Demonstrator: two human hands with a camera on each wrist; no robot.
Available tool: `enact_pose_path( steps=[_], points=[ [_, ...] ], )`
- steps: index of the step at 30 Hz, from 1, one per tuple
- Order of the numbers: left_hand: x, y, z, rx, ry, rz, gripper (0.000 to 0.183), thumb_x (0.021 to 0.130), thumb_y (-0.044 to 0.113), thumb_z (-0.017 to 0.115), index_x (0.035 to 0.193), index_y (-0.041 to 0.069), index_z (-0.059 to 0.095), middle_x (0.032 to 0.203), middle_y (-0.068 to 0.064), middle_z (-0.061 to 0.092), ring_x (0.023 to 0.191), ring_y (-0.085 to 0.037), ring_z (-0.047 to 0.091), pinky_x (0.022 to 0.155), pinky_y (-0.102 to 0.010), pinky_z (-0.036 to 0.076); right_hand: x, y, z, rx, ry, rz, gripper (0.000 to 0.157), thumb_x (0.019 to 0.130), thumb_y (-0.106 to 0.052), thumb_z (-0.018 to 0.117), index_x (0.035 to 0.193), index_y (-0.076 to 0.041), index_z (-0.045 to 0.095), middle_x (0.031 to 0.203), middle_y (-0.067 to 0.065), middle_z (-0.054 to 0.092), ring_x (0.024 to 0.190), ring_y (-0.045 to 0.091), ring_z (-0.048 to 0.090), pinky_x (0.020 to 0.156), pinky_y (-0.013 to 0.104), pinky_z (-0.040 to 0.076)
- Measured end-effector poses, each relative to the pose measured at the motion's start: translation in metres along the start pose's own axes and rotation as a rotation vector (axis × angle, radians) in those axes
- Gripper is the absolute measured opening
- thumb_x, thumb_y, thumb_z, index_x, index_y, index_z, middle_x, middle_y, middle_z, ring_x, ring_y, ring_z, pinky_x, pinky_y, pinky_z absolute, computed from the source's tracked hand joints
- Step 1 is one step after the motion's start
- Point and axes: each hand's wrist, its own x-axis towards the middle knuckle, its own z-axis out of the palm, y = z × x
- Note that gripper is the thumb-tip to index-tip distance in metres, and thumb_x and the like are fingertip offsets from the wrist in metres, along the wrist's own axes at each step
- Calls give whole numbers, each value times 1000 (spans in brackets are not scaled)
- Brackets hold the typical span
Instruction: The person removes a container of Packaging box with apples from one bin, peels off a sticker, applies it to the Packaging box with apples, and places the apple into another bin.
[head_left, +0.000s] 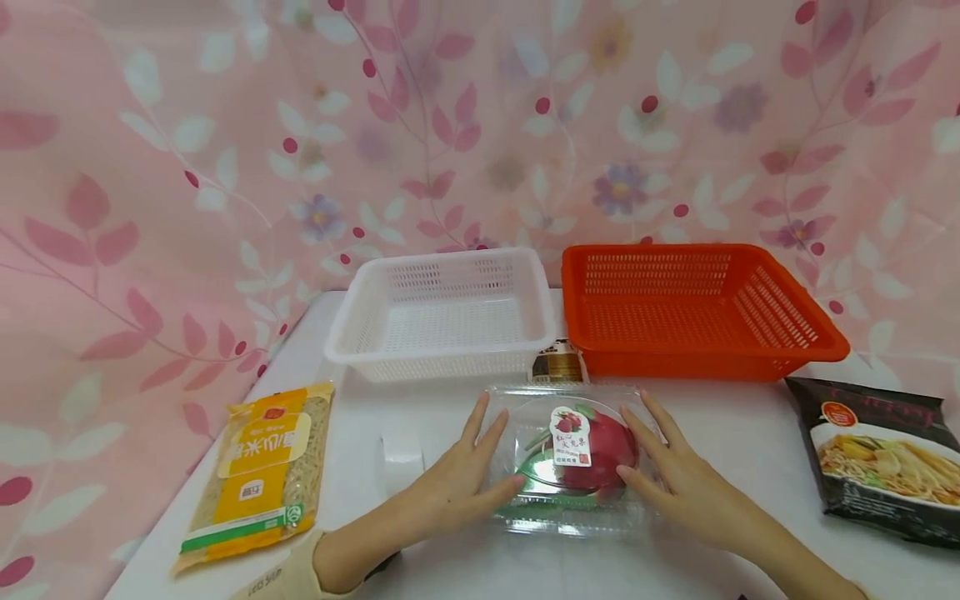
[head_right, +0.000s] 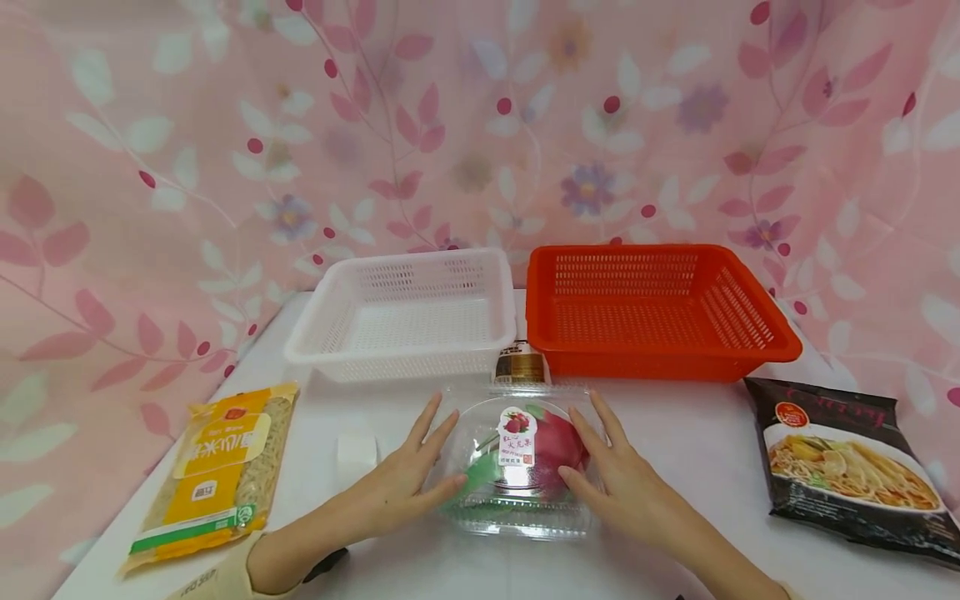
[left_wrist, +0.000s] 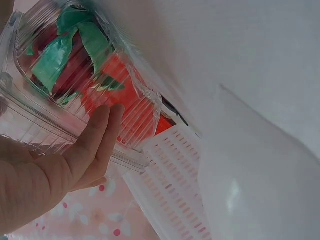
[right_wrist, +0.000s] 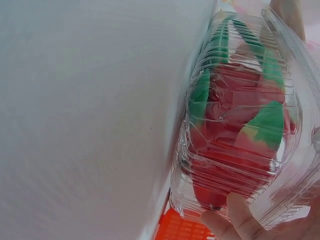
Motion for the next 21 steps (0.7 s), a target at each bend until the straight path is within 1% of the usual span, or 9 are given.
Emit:
enact_pose_path(
  steps=[6, 9, 13, 17, 21],
  points=[
    [-2, 4, 3, 6, 11, 7, 81, 89, 60, 38, 147, 9, 14, 151, -9, -15, 124, -34, 40, 91, -46, 42, -2, -1, -3, -17, -3, 4, 73, 88, -39, 59, 146, -15, 23, 150, 14, 6, 110, 42, 46, 73, 57, 47],
    [-3, 4, 1, 8, 9, 8, 81, 89, 60, 38, 147, 9, 14, 151, -8, -16, 123, -34, 40, 90, -47, 42, -1, -1, -3, -10, -10, 11, 72, 88, -38, 59, 146, -14, 23, 150, 14, 5, 102, 37, 50, 70, 53, 50],
    [-5, 3, 0, 14, 7, -1, 80, 90, 59, 38, 147, 9, 14, 151, -8, -16, 123, -35, 40, 89, -47, 43, 0, -3, -1, -5, -15, 7, 72, 88, -38, 58, 146, -14, 24, 151, 13, 5, 102, 39, 50, 70, 54, 49],
    [-4, 2, -1, 16, 17, -8, 81, 89, 60, 38, 147, 9, 14, 152, -7, -15, 122, -34, 41, 89, -47, 43, 2, -3, 0, -13, -6, -4, 72, 88, -39, 58, 146, -14, 24, 151, 13, 5, 110, 44, 46, 71, 58, 47],
    [-1, 1, 1, 16, 1, 9, 81, 89, 61, 36, 148, 10, 13, 151, -6, -18, 120, -34, 44, 86, -45, 46, 0, 0, 1, -9, -6, 13, 73, 88, -38, 59, 146, -13, 23, 150, 15, 5, 112, 48, 44, 69, 57, 48]
  ],
)
